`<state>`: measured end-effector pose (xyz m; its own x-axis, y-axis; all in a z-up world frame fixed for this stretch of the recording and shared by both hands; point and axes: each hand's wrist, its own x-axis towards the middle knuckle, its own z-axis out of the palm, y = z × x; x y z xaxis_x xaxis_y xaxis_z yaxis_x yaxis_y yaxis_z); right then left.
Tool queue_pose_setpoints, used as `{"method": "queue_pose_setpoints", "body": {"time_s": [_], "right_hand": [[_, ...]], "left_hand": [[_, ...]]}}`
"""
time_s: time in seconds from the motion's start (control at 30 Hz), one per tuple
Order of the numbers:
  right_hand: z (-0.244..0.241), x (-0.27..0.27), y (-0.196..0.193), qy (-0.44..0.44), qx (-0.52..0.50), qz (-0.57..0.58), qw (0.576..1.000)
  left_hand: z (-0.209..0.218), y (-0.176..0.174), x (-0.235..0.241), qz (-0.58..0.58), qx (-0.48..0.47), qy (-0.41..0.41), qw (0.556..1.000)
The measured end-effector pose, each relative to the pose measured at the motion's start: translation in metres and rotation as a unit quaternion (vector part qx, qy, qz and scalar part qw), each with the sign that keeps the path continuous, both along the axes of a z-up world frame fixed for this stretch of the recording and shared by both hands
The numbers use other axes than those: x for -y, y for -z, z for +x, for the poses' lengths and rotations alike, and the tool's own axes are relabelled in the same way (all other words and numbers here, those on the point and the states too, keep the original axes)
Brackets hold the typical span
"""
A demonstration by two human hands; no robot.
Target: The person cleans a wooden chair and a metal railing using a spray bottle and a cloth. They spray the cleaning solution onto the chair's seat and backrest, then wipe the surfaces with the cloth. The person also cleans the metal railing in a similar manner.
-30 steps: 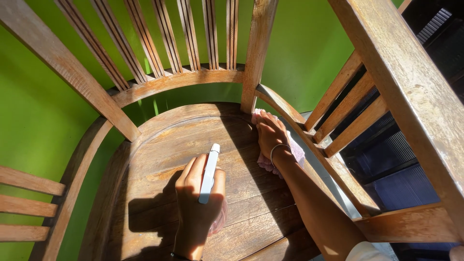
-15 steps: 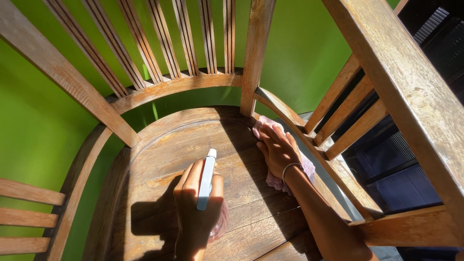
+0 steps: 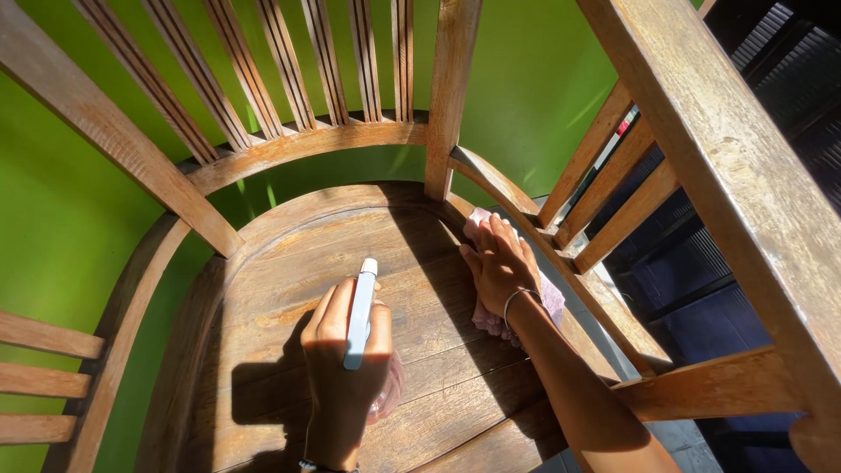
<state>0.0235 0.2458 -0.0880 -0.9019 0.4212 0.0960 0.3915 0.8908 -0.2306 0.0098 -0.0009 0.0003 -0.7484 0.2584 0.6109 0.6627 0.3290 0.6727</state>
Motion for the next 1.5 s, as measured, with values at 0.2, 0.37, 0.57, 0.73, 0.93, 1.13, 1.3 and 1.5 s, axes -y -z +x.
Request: {"method": "queue_pose_setpoints", "body": {"time_s": [0.2,0.37,0.57,0.73,0.93,1.13,1.3,1.5], "right_hand": [[0.053,0.021,-0.012,0.046,0.023,0.022,0.998],[0.093,0.03,-0.012,0.045,0.029,0.02,0.998],[0.128,0.035,0.003,0.047,0.013,0.032,0.998],[0.159,0.038,0.007,0.009,-0.006,0.033,0.999],[0.167,0.039,0.029,-0.011,-0.05,0.11,0.993],[0.14,0.041,-0.009,0.014,0.008,0.029,0.999],[0.133,0.036,-0.006,0.024,0.003,0.057,0.998],[0.171,0.042,0.013,-0.048,-0.003,0.043,0.998]], "left_hand": [[0.003,-0.004,0.0,-0.021,-0.007,-0.001,1.0],[0.003,-0.004,0.001,-0.014,-0.001,-0.005,1.0],[0.005,-0.007,0.001,-0.017,0.024,-0.005,1.0],[0.003,-0.003,0.0,-0.021,0.016,0.0,1.0],[0.0,-0.003,-0.003,-0.022,0.004,0.004,1.0],[0.007,-0.007,-0.001,-0.024,0.01,0.006,1.0],[0.014,-0.008,0.005,-0.001,0.022,0.006,1.0],[0.02,-0.012,0.015,0.005,0.013,-0.027,1.0]]}}
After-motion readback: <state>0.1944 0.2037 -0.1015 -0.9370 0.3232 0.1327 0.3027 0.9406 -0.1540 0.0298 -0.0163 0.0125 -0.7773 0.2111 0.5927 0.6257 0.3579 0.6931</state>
